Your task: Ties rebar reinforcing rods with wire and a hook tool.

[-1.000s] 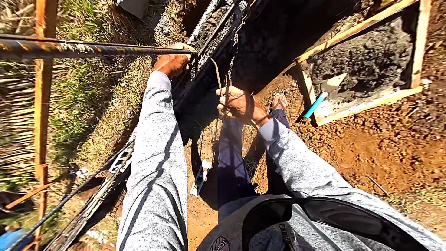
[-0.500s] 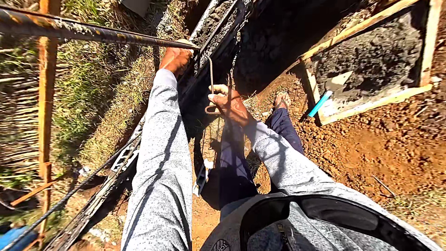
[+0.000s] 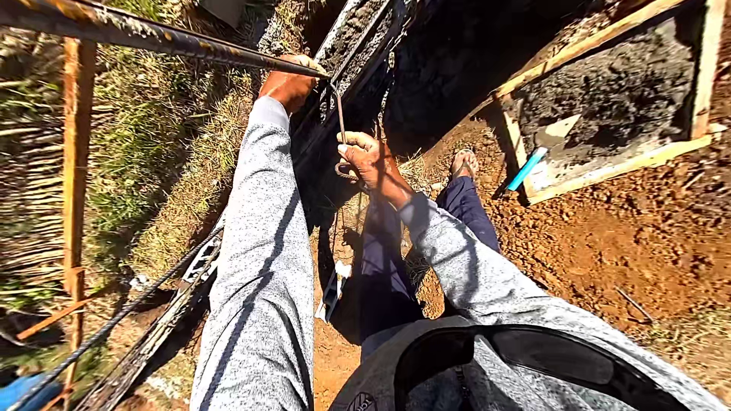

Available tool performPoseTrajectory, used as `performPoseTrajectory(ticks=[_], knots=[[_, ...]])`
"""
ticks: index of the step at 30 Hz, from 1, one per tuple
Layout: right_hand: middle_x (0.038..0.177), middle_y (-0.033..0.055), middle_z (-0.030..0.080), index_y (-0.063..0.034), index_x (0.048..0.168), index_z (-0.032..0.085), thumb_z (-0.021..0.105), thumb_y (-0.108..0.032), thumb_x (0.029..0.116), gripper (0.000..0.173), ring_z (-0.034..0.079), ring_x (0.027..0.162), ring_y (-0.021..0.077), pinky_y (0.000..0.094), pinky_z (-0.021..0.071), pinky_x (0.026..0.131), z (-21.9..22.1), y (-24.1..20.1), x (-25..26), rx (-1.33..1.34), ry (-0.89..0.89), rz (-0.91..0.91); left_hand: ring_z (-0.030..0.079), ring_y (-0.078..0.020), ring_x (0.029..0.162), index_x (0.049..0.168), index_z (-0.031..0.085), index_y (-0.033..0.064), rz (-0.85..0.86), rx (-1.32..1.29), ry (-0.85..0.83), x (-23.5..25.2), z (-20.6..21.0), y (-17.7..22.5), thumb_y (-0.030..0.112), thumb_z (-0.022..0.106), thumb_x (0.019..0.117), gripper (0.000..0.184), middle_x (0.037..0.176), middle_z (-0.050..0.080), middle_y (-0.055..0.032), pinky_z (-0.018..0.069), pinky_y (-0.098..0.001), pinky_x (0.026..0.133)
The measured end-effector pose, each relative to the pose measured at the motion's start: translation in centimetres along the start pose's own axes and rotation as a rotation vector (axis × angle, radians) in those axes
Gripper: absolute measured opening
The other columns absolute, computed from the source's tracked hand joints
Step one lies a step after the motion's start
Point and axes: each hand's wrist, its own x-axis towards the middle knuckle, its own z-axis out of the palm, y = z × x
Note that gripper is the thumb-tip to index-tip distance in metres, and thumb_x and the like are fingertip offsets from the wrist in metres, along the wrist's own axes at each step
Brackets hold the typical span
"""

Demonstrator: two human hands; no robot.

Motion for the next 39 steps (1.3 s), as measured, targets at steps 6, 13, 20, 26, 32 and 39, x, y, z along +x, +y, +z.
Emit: performPoseTrajectory(ticks=[6, 13, 20, 26, 32, 39], knots=[[0.126, 0.0080, 0.071, -0.0107, 0.140, 0.062, 0.059, -0.027, 0.1035, 0.040, 0.069, 0.109, 0.0140, 0.0376, 0.0559, 0.099, -1.9, 0.3, 1.3, -0.382, -0.047, -0.146, 0.050, -0.0083, 0.057, 0.128, 0.066, 0.0222, -0.116, -0.132, 0.005, -0.4, 0.9, -0.7, 0.026, 0.055, 0.1012, 0.029, 0.081, 0.064, 0.0006, 0.0454, -0.0300, 0.055], [0.105, 0.0092, 0.074, -0.0091, 0.126, 0.070, 0.058, -0.025, 0.1036, 0.030, 0.070, 0.091, 0.0180, 0.0428, 0.0567, 0.087, -3.4, -2.8, 1.6, -0.554, -0.100, -0.144, 0.053, -0.0111, 0.055, 0.130, 0.063, 0.0112, -0.215, -0.665, 0.230, -2.5, 5.3, -0.2, 0.020, 0.044, 0.1059, 0.032, 0.079, 0.065, -0.0029, 0.0470, -0.0282, 0.051], [0.100, 0.0068, 0.075, -0.0111, 0.129, 0.070, 0.061, -0.027, 0.1021, 0.032, 0.068, 0.074, 0.0131, 0.0341, 0.0591, 0.067, -6.7, -2.7, 2.9, -0.404, -0.187, -0.104, 0.050, -0.0091, 0.045, 0.119, 0.058, 0.0069, -0.406, -1.227, 0.333, -3.6, 9.9, 2.8, 0.019, 0.049, 0.1060, 0.020, 0.077, 0.066, -0.0068, 0.0401, -0.0205, 0.039], [0.095, 0.0034, 0.071, -0.0187, 0.134, 0.068, 0.059, -0.028, 0.1026, 0.034, 0.060, 0.064, 0.0111, 0.0305, 0.0524, 0.056, -11.4, -3.4, 4.1, -0.356, -0.368, -0.039, 0.049, -0.0091, 0.049, 0.109, 0.058, 0.0111, -0.497, -1.424, 0.424, -2.5, 12.2, 3.6, 0.023, 0.048, 0.1055, 0.016, 0.079, 0.064, -0.0044, 0.0386, -0.0210, 0.041], [0.114, 0.0062, 0.072, -0.0149, 0.139, 0.063, 0.059, -0.023, 0.1044, 0.035, 0.070, 0.081, 0.0127, 0.0314, 0.0612, 0.071, -14.8, -4.3, 6.9, -0.526, -0.553, -0.065, 0.071, -0.0277, 0.099, 0.135, 0.051, 0.0043, -0.482, -1.668, 0.503, -2.5, 13.8, 5.7, 0.025, 0.050, 0.1062, 0.035, 0.124, 0.065, -0.0179, 0.0616, -0.0419, 0.080], [0.104, 0.0039, 0.073, -0.0130, 0.125, 0.070, 0.059, -0.022, 0.1032, 0.027, 0.068, 0.083, 0.0105, 0.0331, 0.0579, 0.080, -16.8, -5.2, 9.6, -0.783, -0.650, -0.236, 0.068, -0.0337, 0.109, 0.140, 0.039, -0.0009, -0.310, -1.971, 0.545, -1.5, 14.9, 7.6, 0.026, 0.032, 0.1115, 0.040, 0.123, 0.063, -0.0238, 0.0588, -0.0482, 0.091]])
